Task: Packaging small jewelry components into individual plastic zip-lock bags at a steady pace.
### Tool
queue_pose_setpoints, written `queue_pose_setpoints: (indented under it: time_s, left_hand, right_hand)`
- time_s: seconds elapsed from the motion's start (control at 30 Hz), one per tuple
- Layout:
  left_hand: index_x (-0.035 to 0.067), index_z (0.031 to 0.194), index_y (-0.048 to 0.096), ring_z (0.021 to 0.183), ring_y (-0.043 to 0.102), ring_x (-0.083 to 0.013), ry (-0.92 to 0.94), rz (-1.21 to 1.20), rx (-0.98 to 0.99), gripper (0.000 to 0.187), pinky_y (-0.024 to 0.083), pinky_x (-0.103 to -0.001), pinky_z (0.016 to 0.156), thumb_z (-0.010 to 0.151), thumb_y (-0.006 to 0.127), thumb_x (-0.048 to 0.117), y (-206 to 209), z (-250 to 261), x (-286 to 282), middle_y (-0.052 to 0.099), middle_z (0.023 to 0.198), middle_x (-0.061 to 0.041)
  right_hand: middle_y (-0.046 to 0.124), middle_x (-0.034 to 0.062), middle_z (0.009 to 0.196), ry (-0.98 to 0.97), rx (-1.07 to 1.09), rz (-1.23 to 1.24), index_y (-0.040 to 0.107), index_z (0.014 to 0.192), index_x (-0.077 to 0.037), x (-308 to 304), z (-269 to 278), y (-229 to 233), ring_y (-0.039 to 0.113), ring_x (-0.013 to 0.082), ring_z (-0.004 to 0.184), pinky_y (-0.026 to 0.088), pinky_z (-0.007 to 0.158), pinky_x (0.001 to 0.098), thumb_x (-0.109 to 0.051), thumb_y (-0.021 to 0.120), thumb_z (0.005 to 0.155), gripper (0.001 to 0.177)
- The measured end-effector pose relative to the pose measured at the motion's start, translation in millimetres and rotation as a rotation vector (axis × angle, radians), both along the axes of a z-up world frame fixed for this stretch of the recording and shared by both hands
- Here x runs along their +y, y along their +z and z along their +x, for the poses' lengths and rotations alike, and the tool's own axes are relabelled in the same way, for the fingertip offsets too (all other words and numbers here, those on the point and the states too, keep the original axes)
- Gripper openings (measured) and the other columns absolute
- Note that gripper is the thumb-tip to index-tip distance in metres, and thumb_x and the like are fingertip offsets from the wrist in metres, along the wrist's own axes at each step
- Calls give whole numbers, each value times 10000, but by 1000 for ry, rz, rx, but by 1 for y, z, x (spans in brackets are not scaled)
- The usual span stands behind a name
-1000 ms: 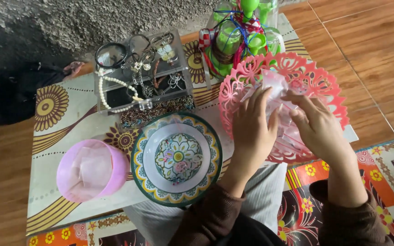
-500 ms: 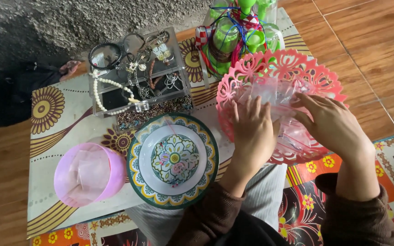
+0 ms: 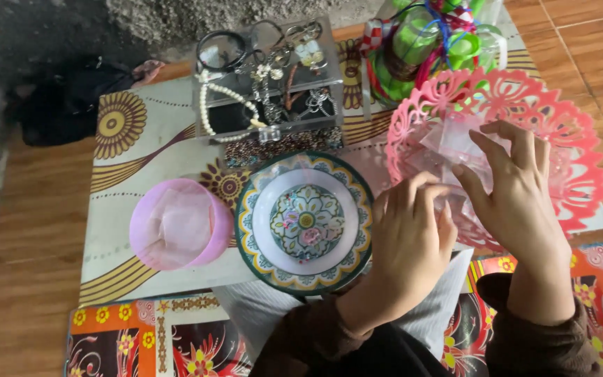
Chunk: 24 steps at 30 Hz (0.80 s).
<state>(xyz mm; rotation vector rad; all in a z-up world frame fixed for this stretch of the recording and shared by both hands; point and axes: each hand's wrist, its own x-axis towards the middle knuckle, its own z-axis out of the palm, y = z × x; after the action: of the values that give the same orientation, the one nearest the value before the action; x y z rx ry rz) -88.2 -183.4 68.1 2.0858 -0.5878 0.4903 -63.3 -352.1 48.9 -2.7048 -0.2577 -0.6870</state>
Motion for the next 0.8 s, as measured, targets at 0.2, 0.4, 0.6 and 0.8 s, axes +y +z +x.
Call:
queue_pose_setpoints:
  time_s: [0.2,0.4,0.6,0.8]
  left_hand:
    - [-134,1316,504,1183,592,-340,107,145,-52,423,401,-445,1041,956,623,56,-14,2,68,569,1352,-261]
    - [-120,1369,495,1148,660,-312,321,273,-108,478,472,-409,950,958,648,71,-40,31,141,603,1374,-244]
    - [-9,1366,562,1144,672,-304,287,288,53,354,484,-513,972,1037,528,118,-25,60,178,639,1306,-169]
    - [116,1048,737,966,728,-168,192,393,-34,204,479,-408,964,1018,618,279,-78,103,192,743,1068,-18]
  right_hand:
    - [540,186,1444,126,60,-19,638,1407,-3,65,-2,5,499,372,1142,378,958,475,-214,694,942,513]
    - [502,164,1520,375,165,53,598,1358,49,122,21,-12,517,345,1172,355,1021,467,-238,680,906,542]
    - [395,61,1498,331,270,-111,525,1429,10,156,52,-24,390,273,1262,332,946,418,-353,629,979,588]
    - [450,33,1423,394,206,-183,578,1347,-21,158,70,-27,427,249,1226,333,887,401,-381,609,979,516]
